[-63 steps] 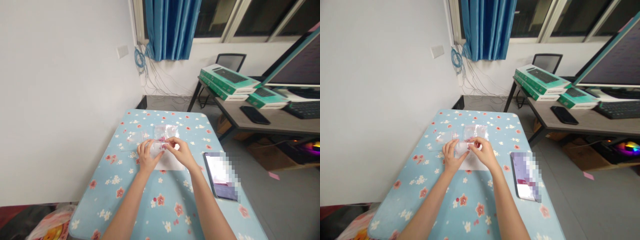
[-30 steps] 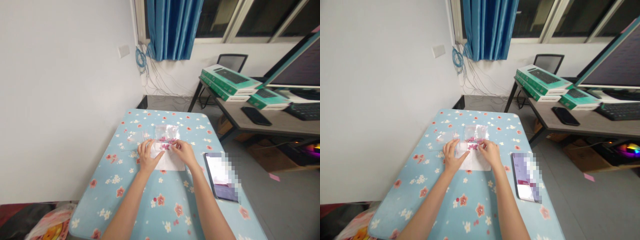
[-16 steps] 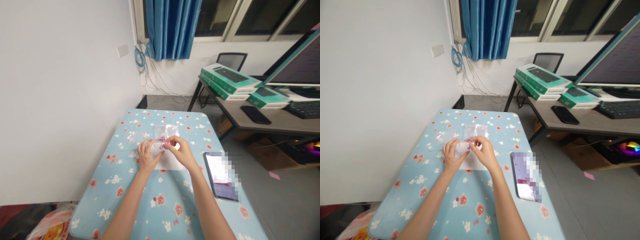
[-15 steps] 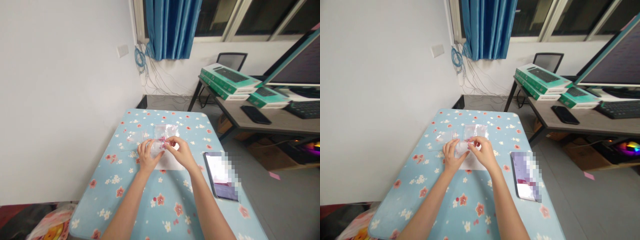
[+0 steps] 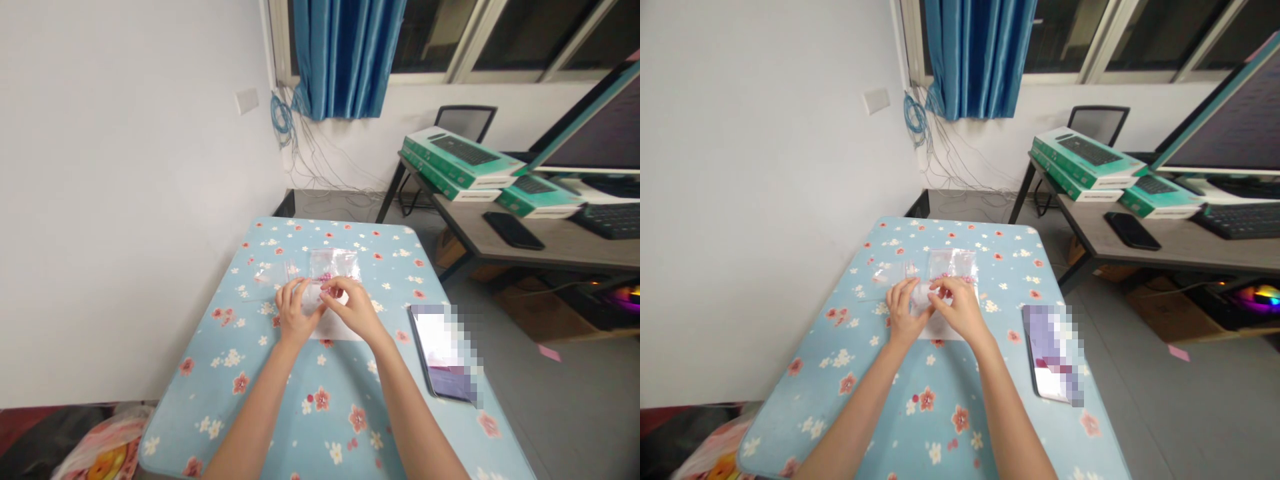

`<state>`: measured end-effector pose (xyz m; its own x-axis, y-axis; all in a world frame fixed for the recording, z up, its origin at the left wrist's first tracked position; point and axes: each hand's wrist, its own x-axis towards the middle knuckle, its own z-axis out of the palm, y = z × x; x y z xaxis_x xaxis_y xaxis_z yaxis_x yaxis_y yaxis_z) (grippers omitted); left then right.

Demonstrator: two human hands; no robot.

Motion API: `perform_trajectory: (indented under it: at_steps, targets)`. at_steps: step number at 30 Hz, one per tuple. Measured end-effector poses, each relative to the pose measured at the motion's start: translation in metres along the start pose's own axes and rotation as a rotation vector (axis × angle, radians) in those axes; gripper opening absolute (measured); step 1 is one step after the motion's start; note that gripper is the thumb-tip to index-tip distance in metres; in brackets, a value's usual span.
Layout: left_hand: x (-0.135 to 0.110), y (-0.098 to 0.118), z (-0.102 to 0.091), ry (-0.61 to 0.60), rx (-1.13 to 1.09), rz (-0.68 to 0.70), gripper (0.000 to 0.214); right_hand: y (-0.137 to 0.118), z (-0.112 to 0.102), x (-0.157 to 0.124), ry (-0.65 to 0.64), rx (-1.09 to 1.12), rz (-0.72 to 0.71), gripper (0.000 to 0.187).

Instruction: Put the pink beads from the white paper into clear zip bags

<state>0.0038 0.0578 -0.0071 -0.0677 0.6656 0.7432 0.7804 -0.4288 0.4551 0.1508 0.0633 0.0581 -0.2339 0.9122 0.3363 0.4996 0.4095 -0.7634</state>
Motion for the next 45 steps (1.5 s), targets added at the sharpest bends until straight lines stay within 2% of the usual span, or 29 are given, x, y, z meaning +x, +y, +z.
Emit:
perform_trajectory:
  at_steps: [7,12,19,24,29,40,45]
  targets:
    - [0.001,0.0,-0.001,0.007,0.004,-0.004,0.054,0.007,-0.011,0.0,0.036,-0.015,0.059,0.015]
    - [0.001,0.0,-0.001,0.012,-0.001,0.001,0.055,0.026,-0.02,-0.001,0.078,-0.105,0.13,0.016]
    - [0.001,0.0,-0.002,-0.013,0.006,-0.024,0.054,0.05,-0.013,-0.005,-0.038,-0.382,0.267,0.017]
    - [0.001,0.001,-0.002,-0.01,0.012,-0.023,0.054,0.051,-0.004,-0.006,-0.118,-0.432,0.309,0.015]
    - [0.001,0.001,-0.002,-0.011,0.011,-0.021,0.054,0.052,0.001,-0.007,-0.138,-0.462,0.31,0.011]
    - [0.002,0.001,-0.002,-0.007,0.008,-0.025,0.052,0.052,0.004,-0.008,-0.128,-0.454,0.294,0.01]
    - [0.001,0.0,0.0,-0.002,0.0,-0.011,0.054,0.049,-0.001,-0.005,-0.055,-0.35,0.279,0.012]
